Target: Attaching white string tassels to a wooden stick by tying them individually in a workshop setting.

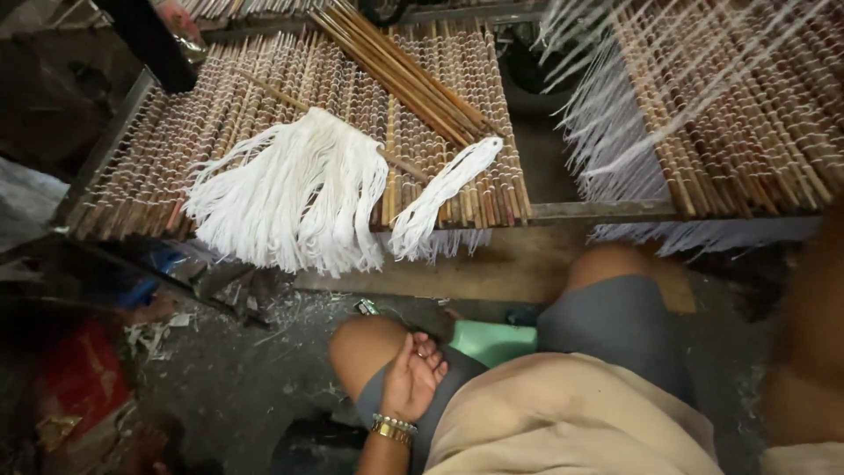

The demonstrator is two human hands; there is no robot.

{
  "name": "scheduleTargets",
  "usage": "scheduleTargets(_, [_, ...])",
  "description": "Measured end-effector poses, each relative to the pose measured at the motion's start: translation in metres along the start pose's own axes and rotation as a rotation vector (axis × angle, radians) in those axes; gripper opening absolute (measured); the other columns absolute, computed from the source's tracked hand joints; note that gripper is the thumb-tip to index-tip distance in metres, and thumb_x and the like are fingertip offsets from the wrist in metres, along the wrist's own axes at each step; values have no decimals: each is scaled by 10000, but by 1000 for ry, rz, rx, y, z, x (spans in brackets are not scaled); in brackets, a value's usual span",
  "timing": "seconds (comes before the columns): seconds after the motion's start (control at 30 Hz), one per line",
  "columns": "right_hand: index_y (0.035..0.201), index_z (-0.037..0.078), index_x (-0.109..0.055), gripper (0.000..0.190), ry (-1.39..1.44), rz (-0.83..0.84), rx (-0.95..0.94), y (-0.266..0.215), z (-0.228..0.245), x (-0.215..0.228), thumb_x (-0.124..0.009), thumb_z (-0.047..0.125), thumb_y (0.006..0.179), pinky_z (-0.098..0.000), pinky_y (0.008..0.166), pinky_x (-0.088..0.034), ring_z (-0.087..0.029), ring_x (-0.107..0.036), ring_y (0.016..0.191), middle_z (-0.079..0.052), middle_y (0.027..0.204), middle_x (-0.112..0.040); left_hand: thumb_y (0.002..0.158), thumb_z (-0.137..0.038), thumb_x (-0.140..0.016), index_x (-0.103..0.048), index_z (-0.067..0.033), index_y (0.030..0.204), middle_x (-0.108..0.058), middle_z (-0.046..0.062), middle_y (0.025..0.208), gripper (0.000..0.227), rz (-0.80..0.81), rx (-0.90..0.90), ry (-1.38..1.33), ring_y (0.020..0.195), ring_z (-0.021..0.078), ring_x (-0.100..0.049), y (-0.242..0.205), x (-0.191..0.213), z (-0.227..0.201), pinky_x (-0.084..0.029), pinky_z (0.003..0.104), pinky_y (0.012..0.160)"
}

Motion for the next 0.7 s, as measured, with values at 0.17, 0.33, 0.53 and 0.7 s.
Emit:
scheduleTargets(0.17, [1369, -174, -546, 167, 1630, 204, -485, 90, -148, 180, -456, -159, 1228, -508, 1011, -423, -482, -569, 1155, -339, 1264, -547, 989, -438, -609, -610, -199, 1006, -530, -19, 809, 239, -12, -2, -9, 752, 149, -519, 2, 4, 2, -476, 331, 760])
scheduleTargets(0.33, [1299, -138, -616, 366, 1682, 715, -624, 79, -121, 242, -429, -194, 990, -534, 833, -488, -432, -608, 1036, -343, 1193, -629, 993, -436, -606, -610, -197, 1013, -518, -22, 814, 241, -14, 3, -9, 743, 144, -507, 0, 3, 1, -469, 329, 754])
scheduleTargets(0.53, [1403, -86, -566, 508, 1665, 939, -511, 48, -65, 263, -442, -35, 912, -665, 877, -429, -620, -541, 1023, -386, 1208, -525, 997, -417, -609, -621, -189, 1012, -528, -21, 798, 229, 4, -14, -12, 733, 146, -525, 3, 5, 1, -489, 331, 741])
scheduleTargets(0.7, [1304, -108, -558, 439, 1577, 990, -466, 48, -52, 258, -476, -30, 879, -663, 838, -442, -609, -547, 1003, -388, 1179, -534, 1004, -424, -596, -613, -177, 1021, -513, -9, 806, 248, -15, -11, 4, 728, 151, -511, 2, 4, 0, -488, 339, 742])
Point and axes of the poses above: each hand's wrist, its own y-axis towards the middle knuckle, its own x-axis out of the back of the hand, z = x × y, the point moved 3 cm from there along y, towards the middle knuckle
